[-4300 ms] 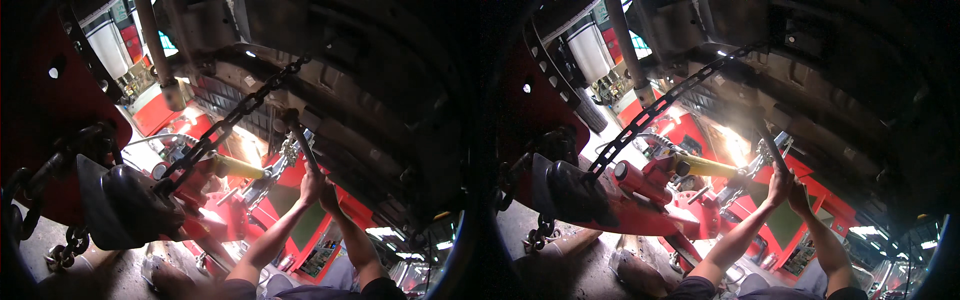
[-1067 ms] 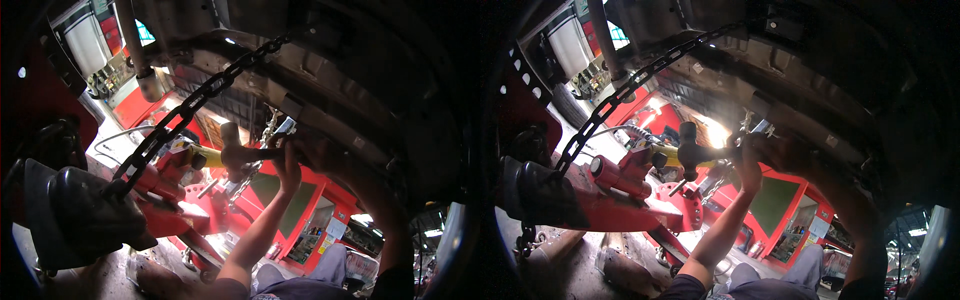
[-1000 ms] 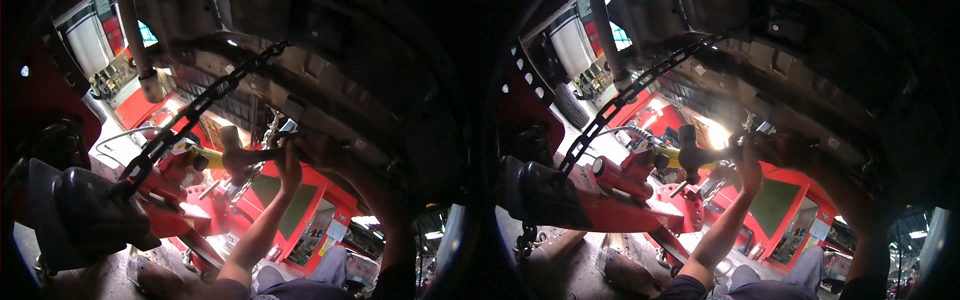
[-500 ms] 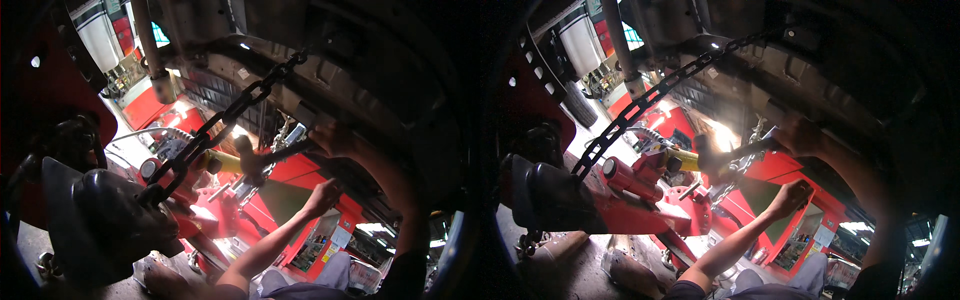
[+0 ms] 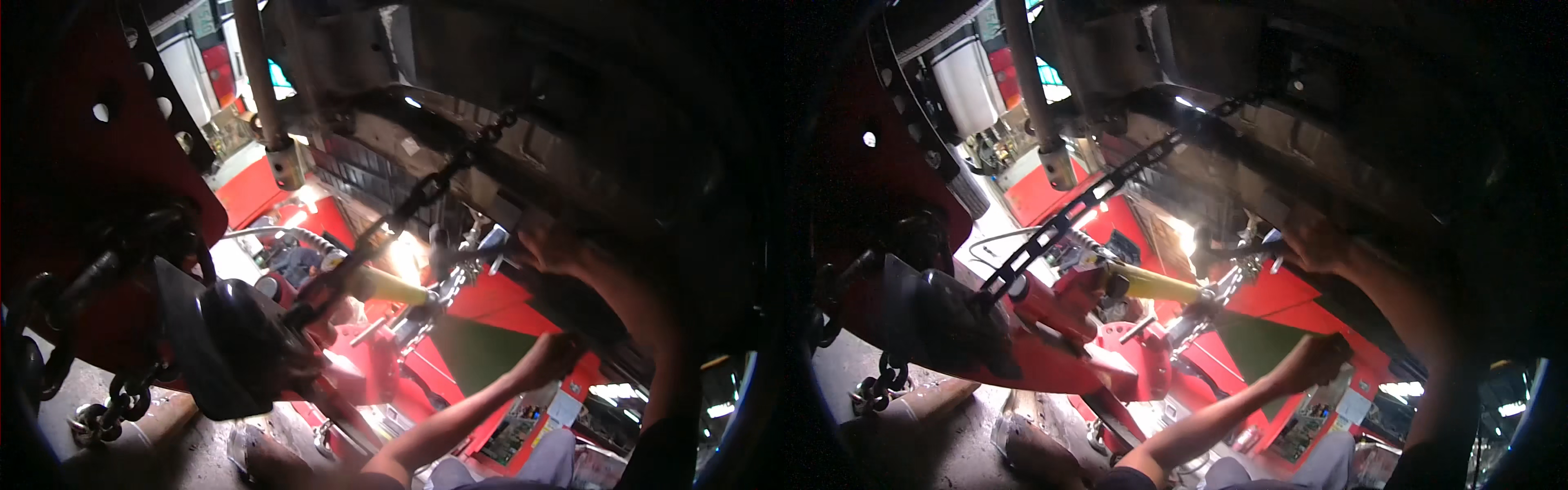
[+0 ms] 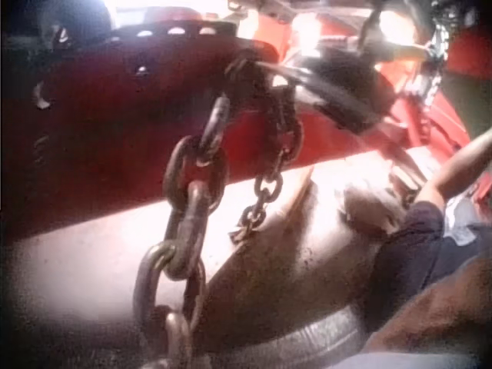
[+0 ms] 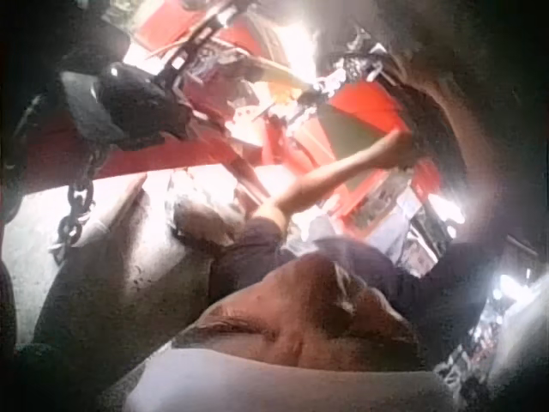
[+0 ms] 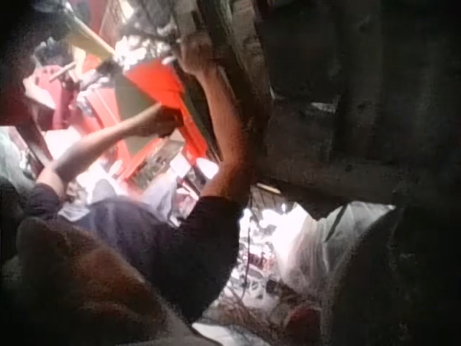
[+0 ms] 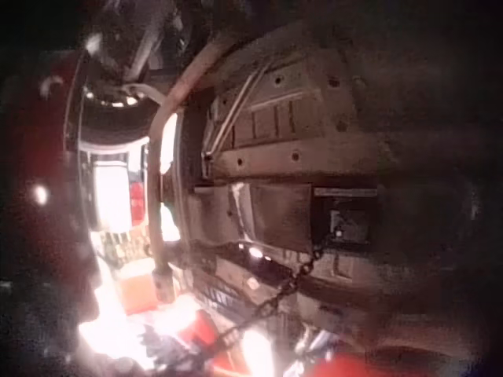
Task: The person uses a hammer to strike a metal shield on the floor and then works underneath a vehicle using a large metal lever to straighten parts of the frame.
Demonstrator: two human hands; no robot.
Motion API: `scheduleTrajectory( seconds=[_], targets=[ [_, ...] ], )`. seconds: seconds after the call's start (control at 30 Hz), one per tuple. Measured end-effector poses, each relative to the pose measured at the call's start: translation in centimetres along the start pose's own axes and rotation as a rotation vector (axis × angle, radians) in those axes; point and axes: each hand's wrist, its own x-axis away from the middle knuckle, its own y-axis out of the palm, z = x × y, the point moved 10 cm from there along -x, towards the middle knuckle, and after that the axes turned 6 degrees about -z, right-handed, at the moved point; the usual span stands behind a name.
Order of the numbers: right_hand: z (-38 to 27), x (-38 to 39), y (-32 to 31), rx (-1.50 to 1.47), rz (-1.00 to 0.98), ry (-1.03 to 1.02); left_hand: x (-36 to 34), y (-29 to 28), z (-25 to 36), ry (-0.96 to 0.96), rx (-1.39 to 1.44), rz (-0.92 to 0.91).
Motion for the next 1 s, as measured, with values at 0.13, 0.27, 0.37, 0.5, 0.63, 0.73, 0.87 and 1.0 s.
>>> scheduleTrajectory(
  seconds=[0.13,0.27,0.37,0.5,0.63,0.73,0.87,1.0],
  targets=[
    [-4.0,0.9,4.1,-0.279,-0.16,-0.188,1.6,1.1,0.0,-0.003,0.062,-0.109],
    [-3.9,-1.2,1.9,-0.219,-0.035,-0.319,2.4,2.6,3.2,0.175,-0.234,-0.147],
    [2.3,-0.7,5.6,-0.192,-0.121,-0.174,2.8,3.3,3.7,0.209,-0.26,-0.196],
    [9.0,-3.2,4.7,-0.107,-0.318,0.368,4.4,1.2,10.5,0.345,-0.196,-0.055],
    [7.1,3.5,0.3,-0.142,-0.367,0.403,10.2,-1.8,19.8,0.633,-0.041,0.271],
    [-0.4,-0.1,3.9,-0.34,-0.056,0.138,16.7,-9.3,24.9,0.805,-0.166,0.578],
    [0.7,3.9,3.6,-0.351,-0.115,0.177,19.1,-8.8,30.2,1.02,-0.163,0.498],
    [1.2,5.8,4.8,-0.311,-0.249,0.246,19.7,-9.3,31.5,1.066,-0.175,0.463]
  ],
)
